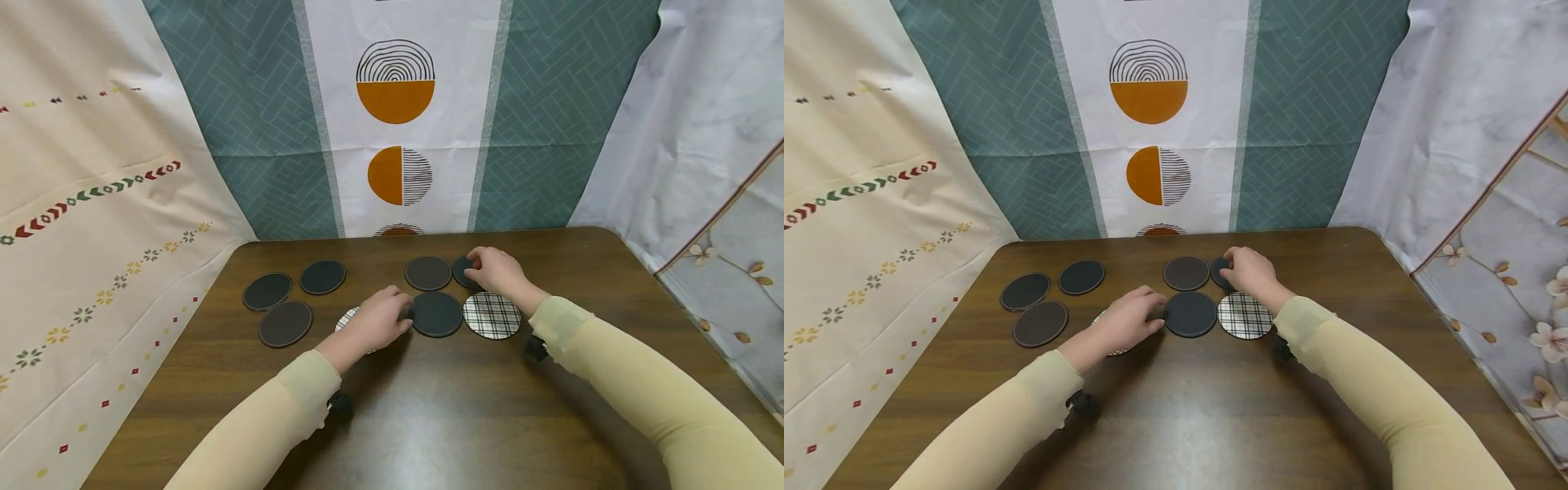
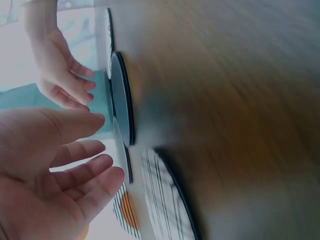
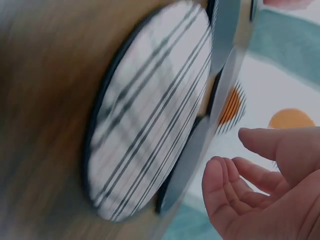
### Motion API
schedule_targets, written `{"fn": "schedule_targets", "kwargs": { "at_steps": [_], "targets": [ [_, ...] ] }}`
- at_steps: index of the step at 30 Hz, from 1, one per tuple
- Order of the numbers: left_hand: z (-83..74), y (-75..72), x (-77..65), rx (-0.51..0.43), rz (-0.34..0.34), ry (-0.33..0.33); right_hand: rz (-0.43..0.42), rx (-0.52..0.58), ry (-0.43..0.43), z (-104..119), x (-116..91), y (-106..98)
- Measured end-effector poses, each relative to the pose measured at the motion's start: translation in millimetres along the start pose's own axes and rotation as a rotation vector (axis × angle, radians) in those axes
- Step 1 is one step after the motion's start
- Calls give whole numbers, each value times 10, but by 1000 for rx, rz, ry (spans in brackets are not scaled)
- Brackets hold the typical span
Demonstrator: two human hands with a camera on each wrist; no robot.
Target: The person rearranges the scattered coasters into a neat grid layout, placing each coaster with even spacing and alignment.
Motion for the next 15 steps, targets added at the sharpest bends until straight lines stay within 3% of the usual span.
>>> {"fn": "schedule_targets", "kwargs": {
  "at_steps": [15],
  "targets": [
    [356,-241,-556,18,-47,-188,116,34,-154,717,-311,269]
  ]
}}
Point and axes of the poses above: each hand's wrist, its own x-axis towards the middle knuckle, its own y-axis out of the palm, z = x × y, the point moved 3 cm from there along x, towards the middle knuckle, and after that the axes turned 8 degrees about y, right-handed, at the moved point
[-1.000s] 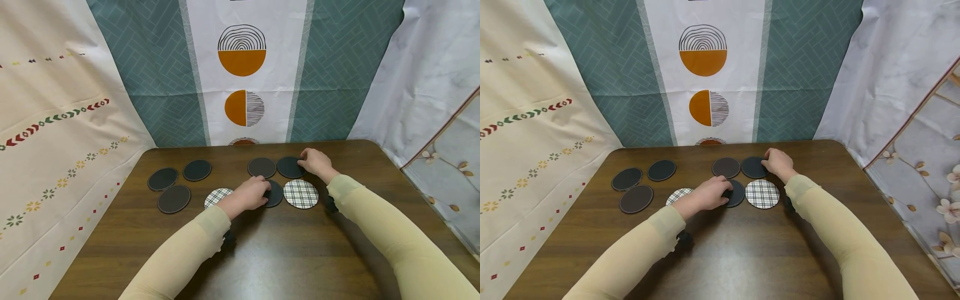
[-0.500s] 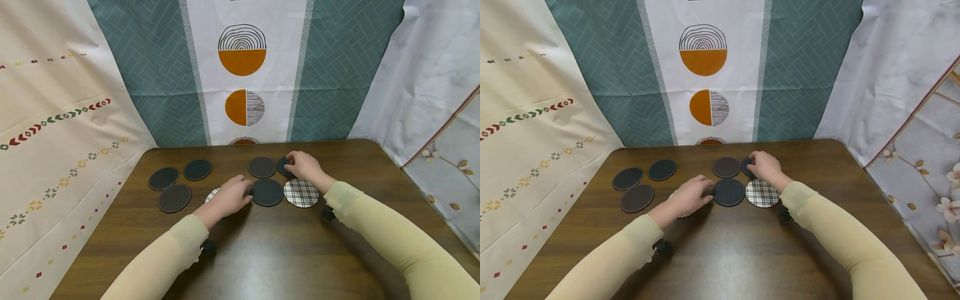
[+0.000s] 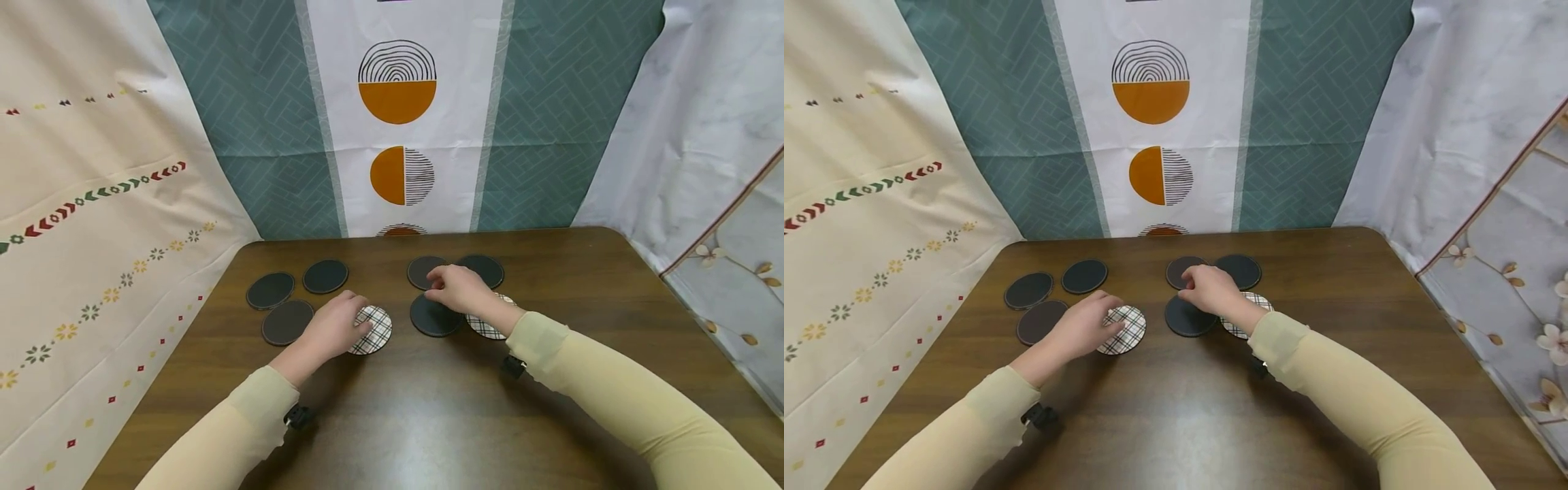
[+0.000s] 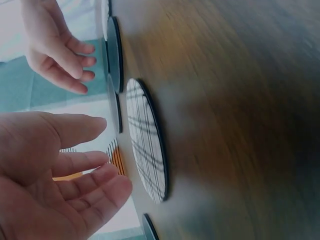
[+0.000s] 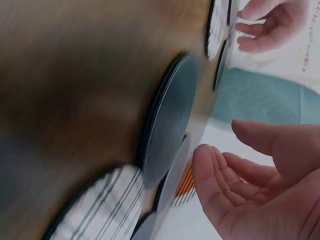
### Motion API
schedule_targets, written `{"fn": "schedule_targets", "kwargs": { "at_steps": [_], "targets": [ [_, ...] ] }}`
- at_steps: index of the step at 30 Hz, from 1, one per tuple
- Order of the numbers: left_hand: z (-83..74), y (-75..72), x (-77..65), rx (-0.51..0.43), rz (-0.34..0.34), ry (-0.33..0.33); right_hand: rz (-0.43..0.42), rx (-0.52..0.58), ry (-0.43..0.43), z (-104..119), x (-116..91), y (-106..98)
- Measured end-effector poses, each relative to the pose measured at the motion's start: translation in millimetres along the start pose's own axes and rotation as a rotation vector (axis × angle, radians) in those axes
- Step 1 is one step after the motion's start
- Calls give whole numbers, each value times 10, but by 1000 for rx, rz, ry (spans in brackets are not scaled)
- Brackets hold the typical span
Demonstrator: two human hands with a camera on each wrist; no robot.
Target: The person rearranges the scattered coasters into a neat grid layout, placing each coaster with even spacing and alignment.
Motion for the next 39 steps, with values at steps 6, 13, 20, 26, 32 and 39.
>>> {"fn": "schedule_targets", "kwargs": {
  "at_steps": [6,13,20,26,32,39],
  "targets": [
    [93,-27,-115,6,39,-60,54,25,-45,239,-48,144],
    [156,-12,-189,1,77,-118,127,18,-75,473,-63,333],
    [367,100,-203,-37,71,-109,167,-30,-85,636,-34,464],
    [879,505,-118,2,36,-74,222,-36,-104,679,103,600],
    [626,314,-172,-8,36,-127,211,-81,-121,372,642,1114],
    [612,336,-163,19,50,-139,255,-108,-51,403,681,1134]
  ]
}}
Point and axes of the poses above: each hand's wrist, its own x-axis towards the middle knuckle, its own y-axis out of the palm, z = x × y, the point moved 3 cm from there along x, towards the middle knuckle, and after that the axes turned 8 degrees about y, right-handed, at the moved point
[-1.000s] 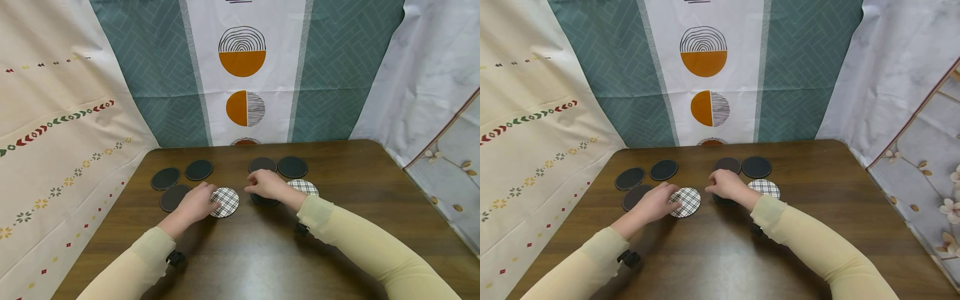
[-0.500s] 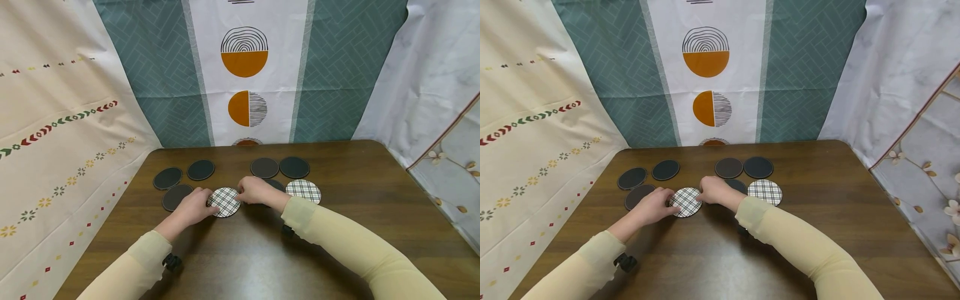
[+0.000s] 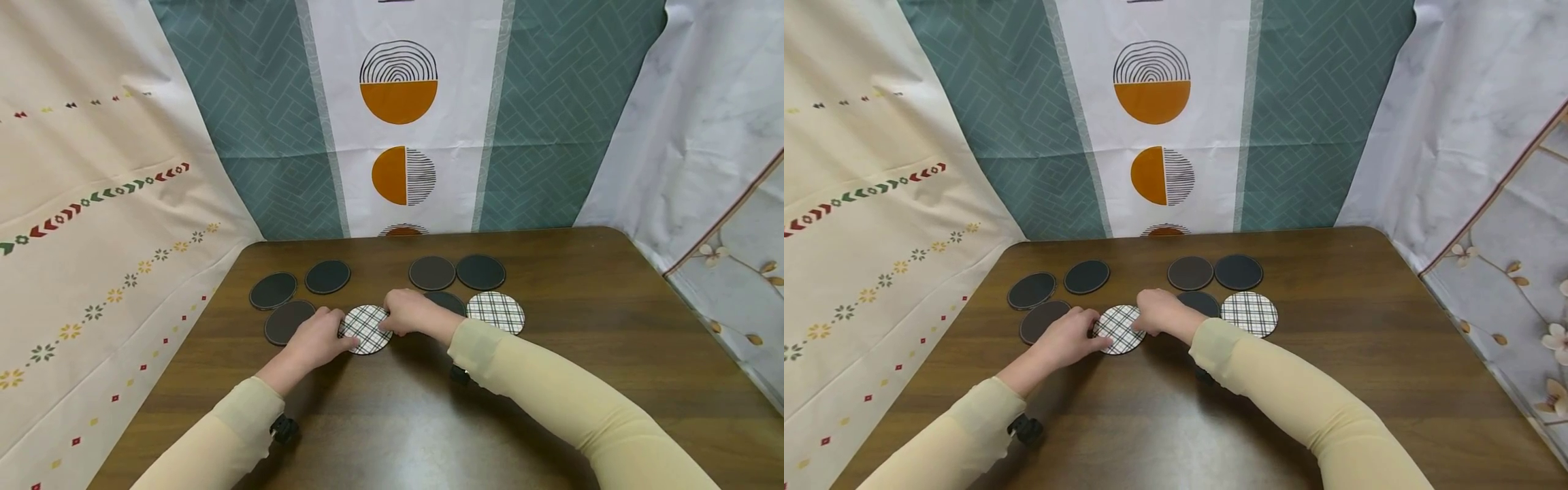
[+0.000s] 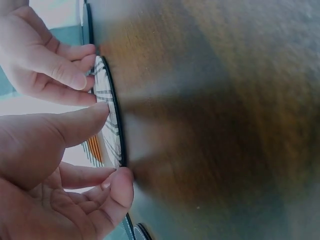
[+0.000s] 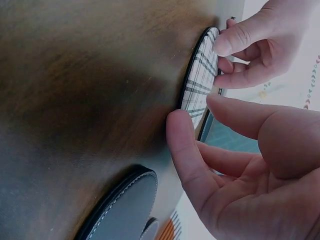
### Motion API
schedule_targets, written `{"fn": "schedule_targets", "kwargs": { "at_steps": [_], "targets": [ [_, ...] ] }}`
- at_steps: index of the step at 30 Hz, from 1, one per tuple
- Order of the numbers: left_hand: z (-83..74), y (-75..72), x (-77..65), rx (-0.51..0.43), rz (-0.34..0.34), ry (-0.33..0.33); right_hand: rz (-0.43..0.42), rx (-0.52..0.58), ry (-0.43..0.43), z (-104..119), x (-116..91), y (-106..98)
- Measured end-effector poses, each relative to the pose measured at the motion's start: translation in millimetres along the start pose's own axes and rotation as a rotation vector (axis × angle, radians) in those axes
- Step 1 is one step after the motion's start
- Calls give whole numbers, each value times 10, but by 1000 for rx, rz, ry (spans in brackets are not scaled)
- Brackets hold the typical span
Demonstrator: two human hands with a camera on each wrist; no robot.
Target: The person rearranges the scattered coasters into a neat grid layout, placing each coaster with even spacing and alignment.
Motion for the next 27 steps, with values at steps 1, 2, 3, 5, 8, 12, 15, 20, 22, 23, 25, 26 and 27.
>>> {"fn": "schedule_targets", "kwargs": {
  "at_steps": [1,2,3,5,8,12,15,20,22,23,25,26,27],
  "targets": [
    [77,72,42,16,-5,11,3,0,-1,-3,8,-5],
    [152,144,82,32,-4,13,5,0,-3,-1,8,-8],
    [203,187,109,37,-1,19,8,4,-3,-1,7,-14],
    [257,228,137,16,22,9,12,14,-4,1,-8,-25],
    [262,214,154,4,37,-5,10,18,-16,-8,2,-21],
    [280,216,189,4,48,-11,13,-7,-17,-70,131,45],
    [347,270,237,-4,52,-19,33,-17,-9,-107,226,90],
    [461,375,322,-5,41,-29,43,-13,23,-81,218,84],
    [487,404,338,3,33,-22,45,6,46,-53,168,66],
    [495,413,339,4,29,-17,47,15,55,-48,157,66],
    [505,425,333,5,22,-16,54,35,69,-50,159,79],
    [507,429,329,5,20,-17,53,47,71,-59,172,89],
    [508,430,324,4,18,-18,53,61,73,-74,193,102]
  ]
}}
Point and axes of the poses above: each hand's wrist, its own x-axis towards the middle knuckle, its own y-axis out of the palm, z = x × y, the point moved 3 cm from there along x, towards the middle knuckle, and after that the axes turned 8 degrees about y, right-handed, at the moved point
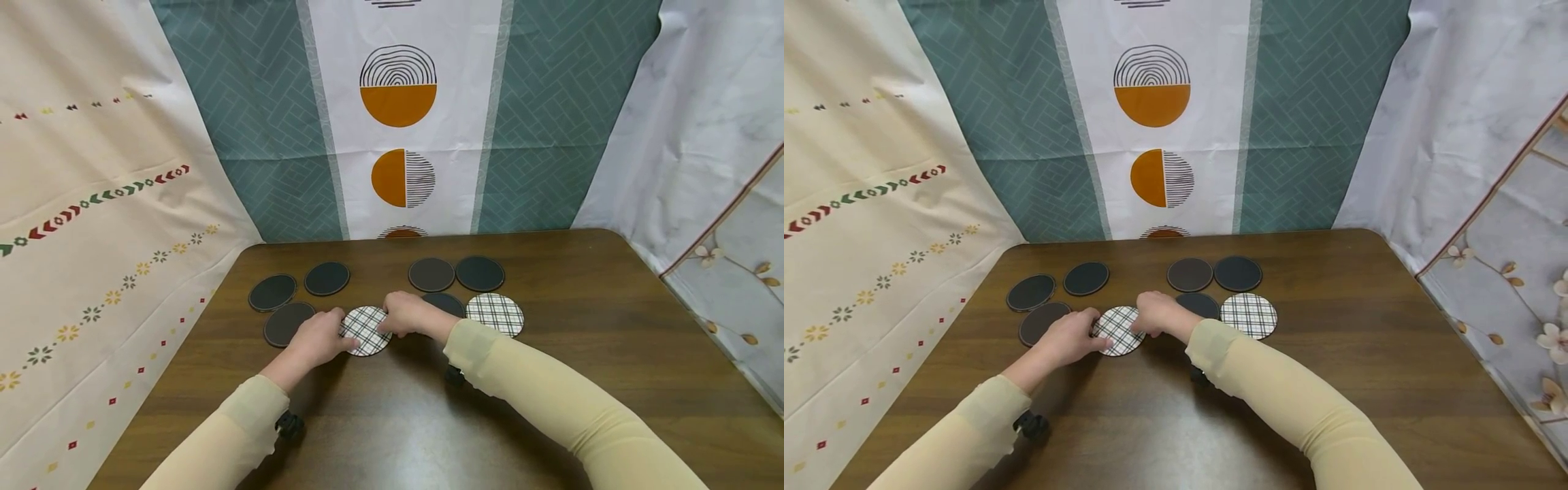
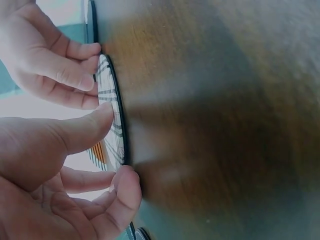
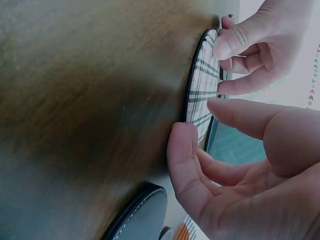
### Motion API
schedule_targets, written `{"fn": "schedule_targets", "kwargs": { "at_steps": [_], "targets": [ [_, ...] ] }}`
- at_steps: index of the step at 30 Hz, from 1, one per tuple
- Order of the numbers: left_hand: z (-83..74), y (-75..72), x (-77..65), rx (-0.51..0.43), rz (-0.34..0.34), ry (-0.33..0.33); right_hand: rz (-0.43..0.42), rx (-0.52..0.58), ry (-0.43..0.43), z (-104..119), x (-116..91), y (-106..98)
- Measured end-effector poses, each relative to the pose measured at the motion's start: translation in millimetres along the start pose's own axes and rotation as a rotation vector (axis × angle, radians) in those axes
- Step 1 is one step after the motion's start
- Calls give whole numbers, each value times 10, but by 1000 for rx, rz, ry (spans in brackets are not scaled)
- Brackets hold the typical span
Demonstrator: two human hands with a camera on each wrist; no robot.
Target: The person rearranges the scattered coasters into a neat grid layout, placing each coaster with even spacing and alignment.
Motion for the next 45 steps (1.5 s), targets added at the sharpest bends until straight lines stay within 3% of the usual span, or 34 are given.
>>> {"fn": "schedule_targets", "kwargs": {
  "at_steps": [5,7,9,11,14,16,18,20,25,27,29,32,38,41,45],
  "targets": [
    [3,20,-31,-22,-5,-15,11,75,-6,-65,89,55],
    [6,24,-45,-34,-10,-21,6,105,5,-24,5,23],
    [11,27,-59,-53,-17,-22,-18,138,10,115,-288,-108],
    [-93,-68,-138,-71,-32,-9,-57,166,12,244,-558,-233],
    [-402,-356,-314,-118,-38,-15,-117,201,-9,384,-866,-402],
    [-629,-564,-433,-138,-38,-24,-135,227,-15,376,-863,-422],
    [-758,-682,-482,-160,-29,-45,-137,262,-21,367,-864,-452],
    [-779,-703,-472,-169,-32,-46,-120,313,-24,355,-868,-487],
    [-717,-699,-331,-217,-63,-10,-81,428,-35,295,-850,-595],
    [-518,-559,-166,-224,-88,53,-75,463,-36,261,-828,-643],
    [-418,-477,-29,-221,-75,73,-78,477,-36,228,-804,-691],
    [-250,-303,180,-208,-64,83,-90,426,-31,181,-771,-743],
    [-326,-260,311,-192,-20,32,-165,192,-29,94,-712,-792],
    [-353,-230,355,-184,10,9,-186,128,-29,58,-692,-792],
    [-284,-79,451,-152,24,-16,-182,82,-11,22,-674,-754]
  ]
}}
Point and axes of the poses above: each hand's wrist, its own x-axis towards the middle knuckle, its own y-axis out of the palm, z = x × y, the point moved 3 cm from there along x, towards the middle knuckle, and after that the axes turned 8 degrees about y, right-handed, at the moved point
